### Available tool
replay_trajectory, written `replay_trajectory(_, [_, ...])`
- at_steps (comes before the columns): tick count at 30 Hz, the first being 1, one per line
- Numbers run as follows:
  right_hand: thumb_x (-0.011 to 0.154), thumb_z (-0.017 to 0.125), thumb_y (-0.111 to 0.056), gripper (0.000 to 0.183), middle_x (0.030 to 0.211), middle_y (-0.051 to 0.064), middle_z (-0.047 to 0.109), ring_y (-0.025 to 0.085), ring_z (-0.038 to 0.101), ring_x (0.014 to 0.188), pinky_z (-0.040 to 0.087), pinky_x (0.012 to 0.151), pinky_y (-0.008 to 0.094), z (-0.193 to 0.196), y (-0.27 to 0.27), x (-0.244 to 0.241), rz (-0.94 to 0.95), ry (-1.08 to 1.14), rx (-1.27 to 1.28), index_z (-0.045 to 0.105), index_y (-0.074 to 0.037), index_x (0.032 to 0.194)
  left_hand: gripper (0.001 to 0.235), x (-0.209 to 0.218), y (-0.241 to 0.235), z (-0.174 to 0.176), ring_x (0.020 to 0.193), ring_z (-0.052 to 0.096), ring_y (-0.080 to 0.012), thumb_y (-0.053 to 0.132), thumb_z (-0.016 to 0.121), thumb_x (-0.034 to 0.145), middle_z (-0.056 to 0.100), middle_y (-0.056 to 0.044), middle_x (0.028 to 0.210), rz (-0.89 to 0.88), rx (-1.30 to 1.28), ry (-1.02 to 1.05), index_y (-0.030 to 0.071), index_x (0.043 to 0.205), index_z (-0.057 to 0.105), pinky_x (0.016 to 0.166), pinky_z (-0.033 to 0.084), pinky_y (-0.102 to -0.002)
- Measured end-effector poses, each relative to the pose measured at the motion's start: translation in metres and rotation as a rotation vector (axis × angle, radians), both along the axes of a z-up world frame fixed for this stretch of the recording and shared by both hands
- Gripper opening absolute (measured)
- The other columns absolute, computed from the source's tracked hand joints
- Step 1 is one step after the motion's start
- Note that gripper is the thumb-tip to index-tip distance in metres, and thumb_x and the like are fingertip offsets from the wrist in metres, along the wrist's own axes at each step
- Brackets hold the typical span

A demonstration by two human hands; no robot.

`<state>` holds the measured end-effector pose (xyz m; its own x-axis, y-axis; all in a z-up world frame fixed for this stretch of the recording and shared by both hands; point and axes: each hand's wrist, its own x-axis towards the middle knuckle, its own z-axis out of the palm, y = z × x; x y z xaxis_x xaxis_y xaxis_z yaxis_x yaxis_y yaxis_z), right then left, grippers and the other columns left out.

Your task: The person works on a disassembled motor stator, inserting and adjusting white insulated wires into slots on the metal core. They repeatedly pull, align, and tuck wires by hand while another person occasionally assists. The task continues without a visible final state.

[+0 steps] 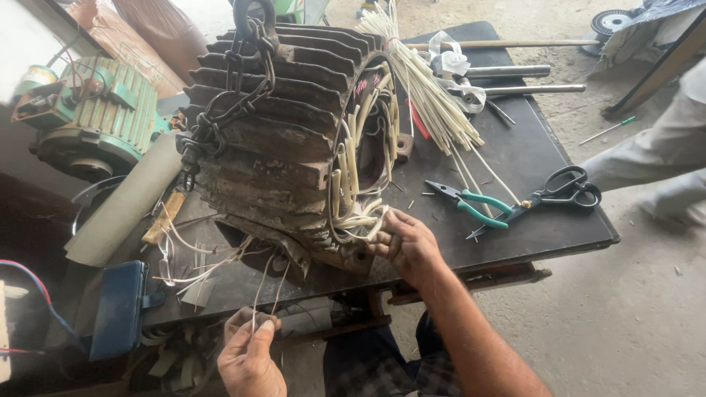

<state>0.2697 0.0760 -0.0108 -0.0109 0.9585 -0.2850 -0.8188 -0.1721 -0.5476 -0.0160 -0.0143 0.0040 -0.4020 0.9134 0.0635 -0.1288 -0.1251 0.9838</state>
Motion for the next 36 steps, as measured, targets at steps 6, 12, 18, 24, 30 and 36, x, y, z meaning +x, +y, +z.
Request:
replay_trajectory(6, [0.105,0.049,-0.035,0.035,0.080,0.008,0.066,0.018,0.068,0.067,0.065,0.065,0.037,0.009,0.014,0.004,0.069,-0.214,-0.219,0.062,-0.004,0.113,0.012,-0.019,0.003,-0.011,0.095,0.062,-0.0187,-0.003,0.065,0.080,0.060,-0.014,0.107,-0.153,-0.132,0.089,-0.008,0.083,0.075,0.088,0.053,-0.034])
replay_trajectory(12, [0.107,0.061,-0.031,0.027,0.077,0.002,0.067,0.007,0.057,0.055,0.047,0.045,0.020,-0.019,0.021,-0.011,-0.079,-0.131,-0.110,0.066,-0.005,0.111,0.018,-0.037,0.021,-0.007,0.086,0.060,-0.0147,0.002,0.068,0.081,0.067,-0.011,0.100,-0.581,-0.217,0.274,-0.008,0.095,0.076,0.080,0.047,-0.030])
replay_trajectory(18, [0.101,0.058,-0.021,0.032,0.091,0.008,0.070,0.009,0.061,0.063,0.050,0.049,0.021,-0.021,0.011,0.005,-0.010,-0.133,-0.129,0.064,0.000,0.125,0.030,-0.036,0.033,0.046,0.077,0.063,-0.0156,0.015,0.063,0.091,0.068,-0.009,0.085,-0.684,-0.428,0.091,-0.003,0.111,0.075,0.070,0.053,-0.031])
replay_trajectory(24, [0.103,0.059,-0.016,0.041,0.088,0.006,0.064,0.009,0.061,0.066,0.054,0.056,0.022,-0.020,0.001,-0.001,0.038,-0.040,-0.006,0.059,0.006,0.137,0.024,-0.024,0.030,0.051,0.057,0.052,-0.0113,0.016,0.062,0.097,0.058,-0.003,0.065,-0.632,-0.354,0.132,-0.004,0.090,0.072,0.053,0.044,-0.026])
replay_trajectory(30, [0.101,0.062,-0.009,0.037,0.089,0.005,0.067,0.008,0.061,0.065,0.055,0.057,0.022,-0.021,0.011,-0.011,-0.076,0.040,-0.033,0.060,0.007,0.134,0.023,-0.021,0.023,0.046,0.044,0.034,-0.0065,0.012,0.059,0.094,0.041,0.003,0.056,-0.567,-0.300,-0.314,0.007,0.072,0.055,0.037,0.029,-0.025])
replay_trajectory(36, [0.100,0.057,-0.018,0.038,0.094,0.008,0.072,0.013,0.070,0.075,0.062,0.067,0.029,0.006,0.013,-0.016,-0.075,-0.124,-0.227,0.059,0.002,0.132,0.031,-0.021,0.013,0.034,0.039,0.031,-0.0077,0.013,0.058,0.094,0.036,0.003,0.050,-0.570,-0.276,-0.337,0.008,0.065,0.049,0.035,0.028,-0.026])
